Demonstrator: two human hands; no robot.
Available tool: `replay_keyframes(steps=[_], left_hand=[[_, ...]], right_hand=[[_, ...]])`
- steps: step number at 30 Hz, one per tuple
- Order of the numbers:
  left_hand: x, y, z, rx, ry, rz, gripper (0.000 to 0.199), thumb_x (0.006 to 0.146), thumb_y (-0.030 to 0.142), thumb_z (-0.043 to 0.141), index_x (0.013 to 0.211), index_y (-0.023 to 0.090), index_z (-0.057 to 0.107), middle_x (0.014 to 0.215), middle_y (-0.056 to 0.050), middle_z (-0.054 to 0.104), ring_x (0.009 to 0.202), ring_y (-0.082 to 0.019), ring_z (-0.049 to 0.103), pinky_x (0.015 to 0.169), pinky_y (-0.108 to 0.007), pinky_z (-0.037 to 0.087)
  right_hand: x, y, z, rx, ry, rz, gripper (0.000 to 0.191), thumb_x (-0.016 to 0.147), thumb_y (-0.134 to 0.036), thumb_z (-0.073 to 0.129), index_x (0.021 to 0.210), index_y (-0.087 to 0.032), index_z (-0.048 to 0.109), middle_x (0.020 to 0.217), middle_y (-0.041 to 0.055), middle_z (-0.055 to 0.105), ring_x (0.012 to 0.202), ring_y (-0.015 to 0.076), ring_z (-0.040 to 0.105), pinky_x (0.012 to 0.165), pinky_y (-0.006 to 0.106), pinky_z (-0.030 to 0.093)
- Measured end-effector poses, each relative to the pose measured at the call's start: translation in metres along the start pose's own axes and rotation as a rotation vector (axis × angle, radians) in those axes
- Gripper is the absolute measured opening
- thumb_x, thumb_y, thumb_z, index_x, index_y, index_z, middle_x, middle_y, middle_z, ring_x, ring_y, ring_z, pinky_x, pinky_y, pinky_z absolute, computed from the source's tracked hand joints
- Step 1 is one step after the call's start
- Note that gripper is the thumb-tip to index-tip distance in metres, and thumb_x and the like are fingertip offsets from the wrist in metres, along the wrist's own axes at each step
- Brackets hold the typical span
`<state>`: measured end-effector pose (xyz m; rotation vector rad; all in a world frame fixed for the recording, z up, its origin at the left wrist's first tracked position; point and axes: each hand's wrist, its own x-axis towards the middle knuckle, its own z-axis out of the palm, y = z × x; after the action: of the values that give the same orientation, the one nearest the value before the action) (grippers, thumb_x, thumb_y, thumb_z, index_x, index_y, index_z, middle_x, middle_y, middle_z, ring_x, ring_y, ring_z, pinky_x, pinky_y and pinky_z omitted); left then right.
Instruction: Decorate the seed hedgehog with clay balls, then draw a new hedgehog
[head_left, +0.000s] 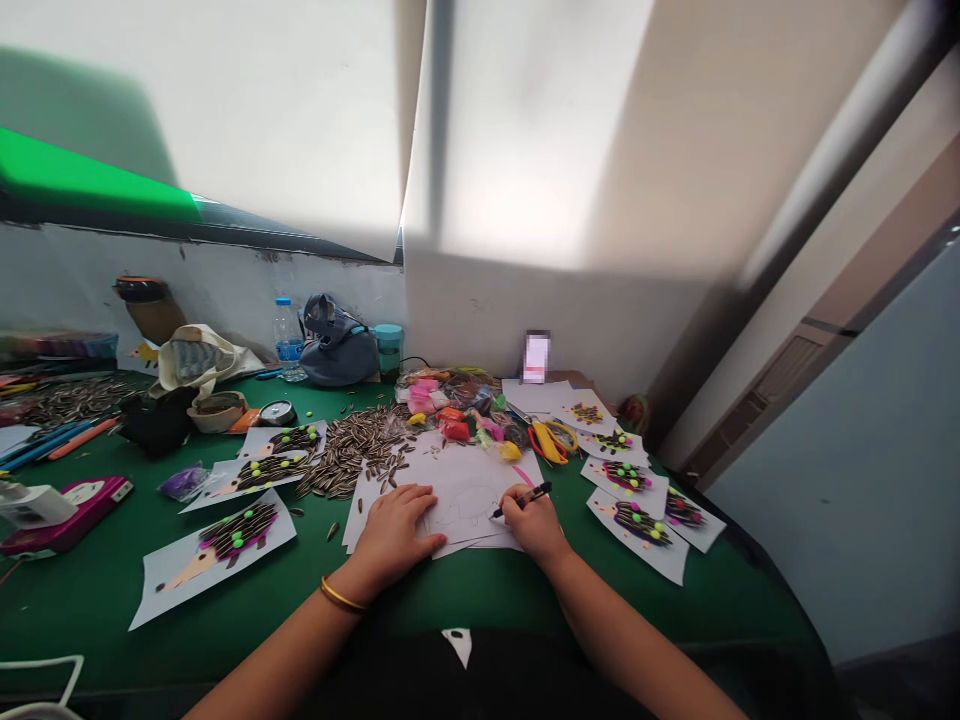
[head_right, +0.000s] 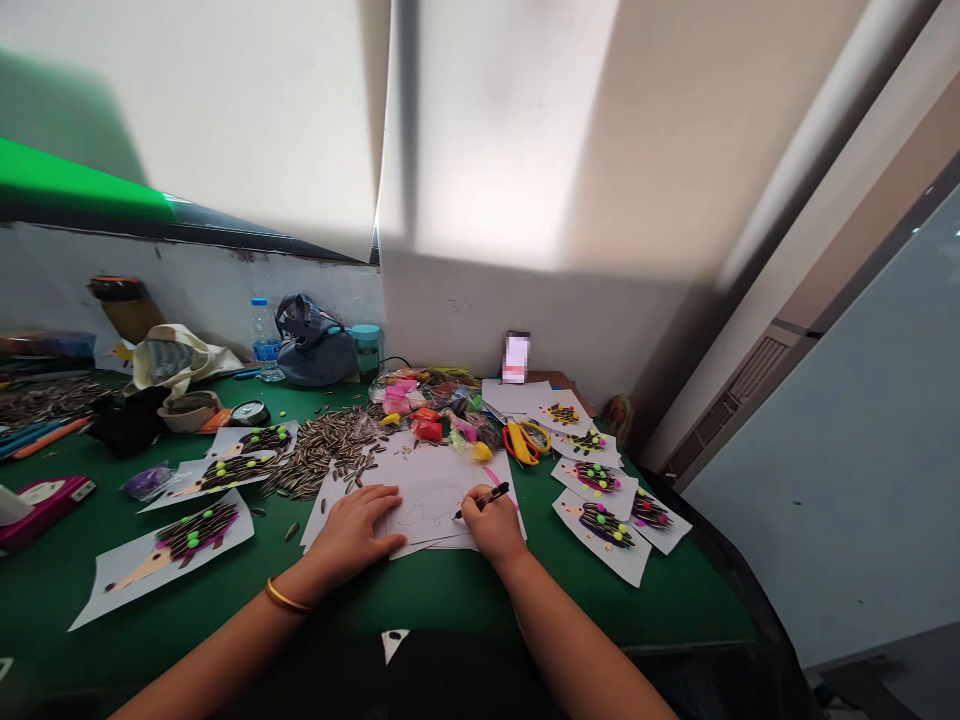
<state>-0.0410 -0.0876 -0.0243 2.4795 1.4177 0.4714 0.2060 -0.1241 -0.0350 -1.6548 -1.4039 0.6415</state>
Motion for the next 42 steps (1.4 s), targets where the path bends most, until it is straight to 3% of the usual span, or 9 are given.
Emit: replay_keyframes(steps=[16, 25, 42], left_hand=[[-0.0014, 0.0025, -0.0030, 0.020, -0.011, 0.004, 0.056, 0.071, 0.049, 0.068, 0.122, 0.027, 0.062, 0.138, -0.002, 0.055, 0.131, -0.029, 0.042, 0.108, -0.045, 0.030], [-0.0003, 0.0012, -0.0010, 0.027, -0.009, -0.002, 0.056, 0.070, 0.047, 0.069, 0.122, 0.027, 0.062, 0.138, -0.002, 0.055, 0.131, -0.029, 0.042, 0.108, -0.045, 0.031], [0.0000, 0.0003, -0.0006, 0.027, 0.000, 0.008, 0.055, 0.071, 0.049, 0.069, 0.122, 0.028, 0.062, 0.138, -0.001, 0.055, 0.131, -0.029, 0.042, 0.107, -0.046, 0.031]], right_hand=[[0.0010, -0.0004, -0.0015, -0.003, 0.014, 0.010, 0.020, 0.075, -0.027, 0.046, 0.064, -0.021, 0.062, 0.060, -0.0019, 0.062, 0.061, 0.0160, 0.057, 0.057, 0.024, 0.039], [0.0022, 0.0019, -0.0019, -0.024, 0.061, -0.062, 0.022, 0.080, -0.030, 0.045, 0.072, -0.022, 0.063, 0.073, -0.0001, 0.067, 0.071, 0.0180, 0.060, 0.063, 0.026, 0.042], [0.0015, -0.0009, -0.0023, -0.018, 0.028, -0.036, 0.021, 0.076, -0.027, 0.045, 0.064, -0.022, 0.061, 0.065, -0.0010, 0.065, 0.066, 0.0175, 0.059, 0.060, 0.025, 0.041]])
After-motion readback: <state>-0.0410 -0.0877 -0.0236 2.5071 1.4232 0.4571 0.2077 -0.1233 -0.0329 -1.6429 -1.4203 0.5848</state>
